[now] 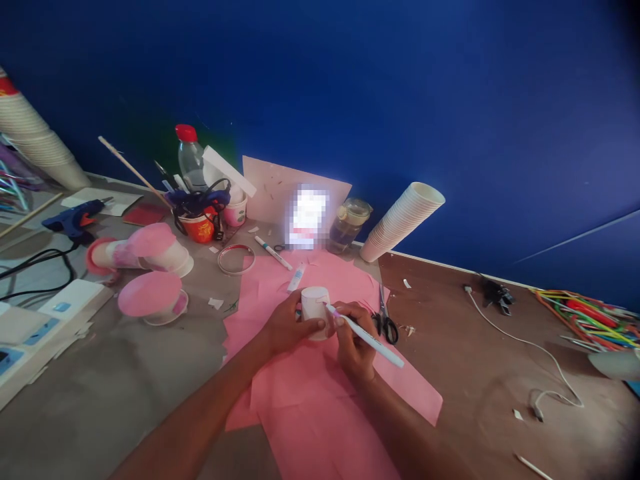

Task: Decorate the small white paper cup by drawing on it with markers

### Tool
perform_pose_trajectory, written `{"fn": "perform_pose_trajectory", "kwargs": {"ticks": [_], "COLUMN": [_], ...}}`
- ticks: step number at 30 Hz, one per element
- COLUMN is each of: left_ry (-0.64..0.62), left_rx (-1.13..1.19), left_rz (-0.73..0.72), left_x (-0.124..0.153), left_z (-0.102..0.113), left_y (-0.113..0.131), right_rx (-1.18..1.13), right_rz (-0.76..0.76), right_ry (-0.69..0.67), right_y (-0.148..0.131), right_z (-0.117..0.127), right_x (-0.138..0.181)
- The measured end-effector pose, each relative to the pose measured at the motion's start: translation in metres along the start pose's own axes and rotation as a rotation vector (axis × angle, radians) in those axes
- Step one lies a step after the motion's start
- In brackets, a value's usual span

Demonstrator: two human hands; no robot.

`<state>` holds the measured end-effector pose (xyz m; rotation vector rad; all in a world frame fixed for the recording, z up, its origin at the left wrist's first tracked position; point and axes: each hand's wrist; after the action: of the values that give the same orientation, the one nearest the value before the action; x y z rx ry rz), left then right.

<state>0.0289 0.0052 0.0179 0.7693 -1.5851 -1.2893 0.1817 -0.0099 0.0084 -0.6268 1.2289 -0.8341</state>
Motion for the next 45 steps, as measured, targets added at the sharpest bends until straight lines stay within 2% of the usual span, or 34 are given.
{"fn": "perform_pose_trajectory", "kwargs": {"ticks": [9, 12, 17, 25, 32, 39, 45], "left_ry": [-0.002, -0.005, -0.004, -0.021, -0.019, -0.024, -0.016], "left_rx": [0.021, 0.029, 0.009, 0.014, 0.006, 0.042, 0.025], "left_rz": [0.003, 0.001, -0.007, -0.02, -0.02, -0.007, -0.003], "left_x": [-0.0004, -0.0006, -0.0007, -0.0006, -0.0001, 0.0004, 0.0007], "left_z": [0.0014, 0.0012, 0.0004, -0.0006, -0.0003, -0.0002, -0.0004], "left_y": [-0.0026, -0.0038, -0.0045, -0.0022, -0.0013, -0.001, -0.0012], "right_rx": [0.009, -0.016, -0.051, 0.055, 0.047, 0.001, 0.013], "right_rz": [-0.126, -0.105, -0.033, 0.049, 0.022, -0.054, -0.004], "right_ry": [0.081, 0.083, -0.003, -0.038, -0.033, 0.065, 0.02], "right_y": [0.0075, 0.0069, 0.0026, -0.0012, 0.001, 0.0016, -0.0021], "right_z": [0.0021, 0.0016, -0.0001, -0.0001, -0.0001, 0.0007, 0.0008], "right_x": [0.0009, 0.0017, 0.0027, 0.0001, 0.0006, 0.0002, -0.0018]}}
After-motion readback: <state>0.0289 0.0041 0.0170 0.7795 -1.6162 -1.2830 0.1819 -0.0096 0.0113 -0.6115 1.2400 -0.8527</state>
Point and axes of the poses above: each hand's wrist, its own x-axis away from the middle knuckle, its own z-axis out of the back of the hand, y = z × x, and after that the axes turned 10 degrees about -y, right-handed
